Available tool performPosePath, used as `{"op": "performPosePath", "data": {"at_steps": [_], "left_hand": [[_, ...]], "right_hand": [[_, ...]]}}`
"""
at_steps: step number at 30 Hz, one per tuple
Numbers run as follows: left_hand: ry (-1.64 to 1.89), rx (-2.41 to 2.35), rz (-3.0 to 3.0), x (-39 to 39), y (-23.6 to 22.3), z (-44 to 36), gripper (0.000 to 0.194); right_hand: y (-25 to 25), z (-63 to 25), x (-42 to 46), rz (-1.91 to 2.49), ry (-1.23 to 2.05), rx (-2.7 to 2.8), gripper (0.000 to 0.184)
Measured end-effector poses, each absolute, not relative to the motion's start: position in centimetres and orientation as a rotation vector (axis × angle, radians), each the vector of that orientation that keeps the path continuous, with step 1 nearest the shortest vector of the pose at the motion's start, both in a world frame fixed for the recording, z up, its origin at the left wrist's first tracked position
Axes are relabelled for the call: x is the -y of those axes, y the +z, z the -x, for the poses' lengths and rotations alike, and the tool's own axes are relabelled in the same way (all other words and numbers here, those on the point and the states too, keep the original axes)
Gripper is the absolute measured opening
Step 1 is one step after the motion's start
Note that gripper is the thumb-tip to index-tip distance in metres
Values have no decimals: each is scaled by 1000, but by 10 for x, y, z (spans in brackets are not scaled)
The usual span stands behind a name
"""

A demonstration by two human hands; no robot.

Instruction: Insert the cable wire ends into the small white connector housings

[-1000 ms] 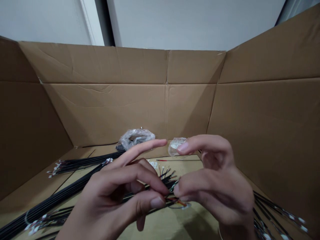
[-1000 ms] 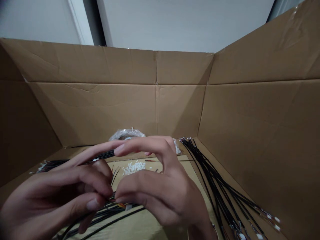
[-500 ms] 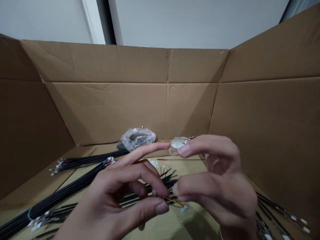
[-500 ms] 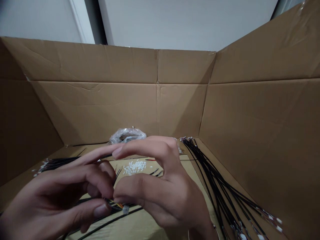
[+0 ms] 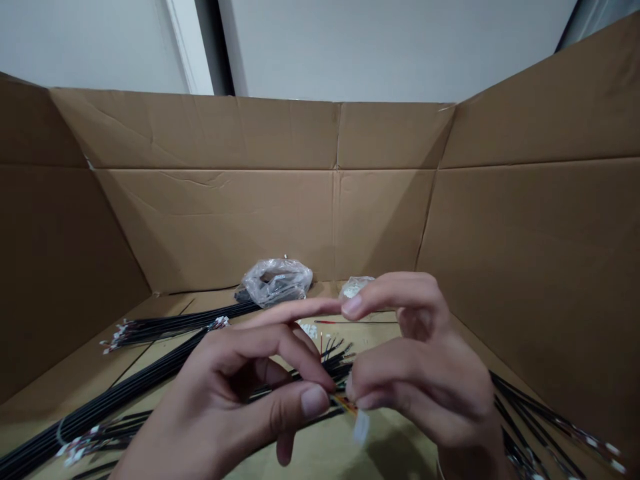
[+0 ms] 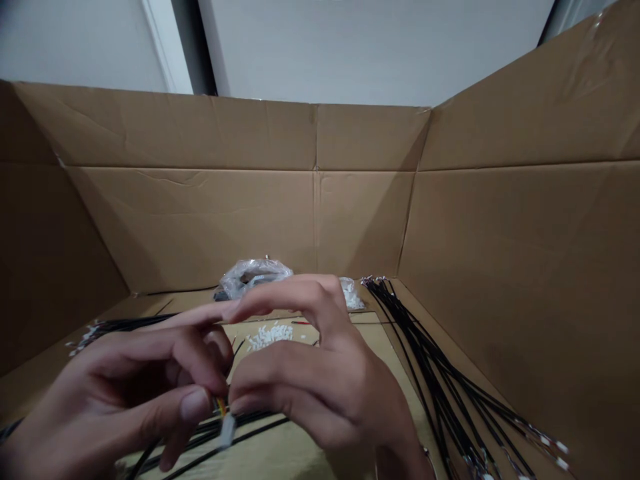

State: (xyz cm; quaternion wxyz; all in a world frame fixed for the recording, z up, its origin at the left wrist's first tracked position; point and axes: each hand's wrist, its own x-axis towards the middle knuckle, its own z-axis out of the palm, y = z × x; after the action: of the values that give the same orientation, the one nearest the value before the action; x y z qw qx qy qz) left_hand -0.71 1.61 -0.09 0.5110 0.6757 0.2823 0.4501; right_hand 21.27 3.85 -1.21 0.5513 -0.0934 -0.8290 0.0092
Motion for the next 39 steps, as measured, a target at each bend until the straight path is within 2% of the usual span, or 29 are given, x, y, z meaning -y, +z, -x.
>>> {"op": "performPosePath", "data": {"at_steps": [8,18,32,39], "left_hand": [[1063,-734,-1559,-15,0,2,12],[976,-659,-1363,-14,-3,-2,17],[932,-502,-1269,-27,1,-4,13],[923,-420,-1264,-31,-3,-4,14]], "right_hand": [[-11,-211,-45,251,-10,1916,17],[-11,-205,-55,193,295,1911,17],[-15,-199,-58,283,659,1781,17],[-16,-199,-65,210,616,1772,18]]}}
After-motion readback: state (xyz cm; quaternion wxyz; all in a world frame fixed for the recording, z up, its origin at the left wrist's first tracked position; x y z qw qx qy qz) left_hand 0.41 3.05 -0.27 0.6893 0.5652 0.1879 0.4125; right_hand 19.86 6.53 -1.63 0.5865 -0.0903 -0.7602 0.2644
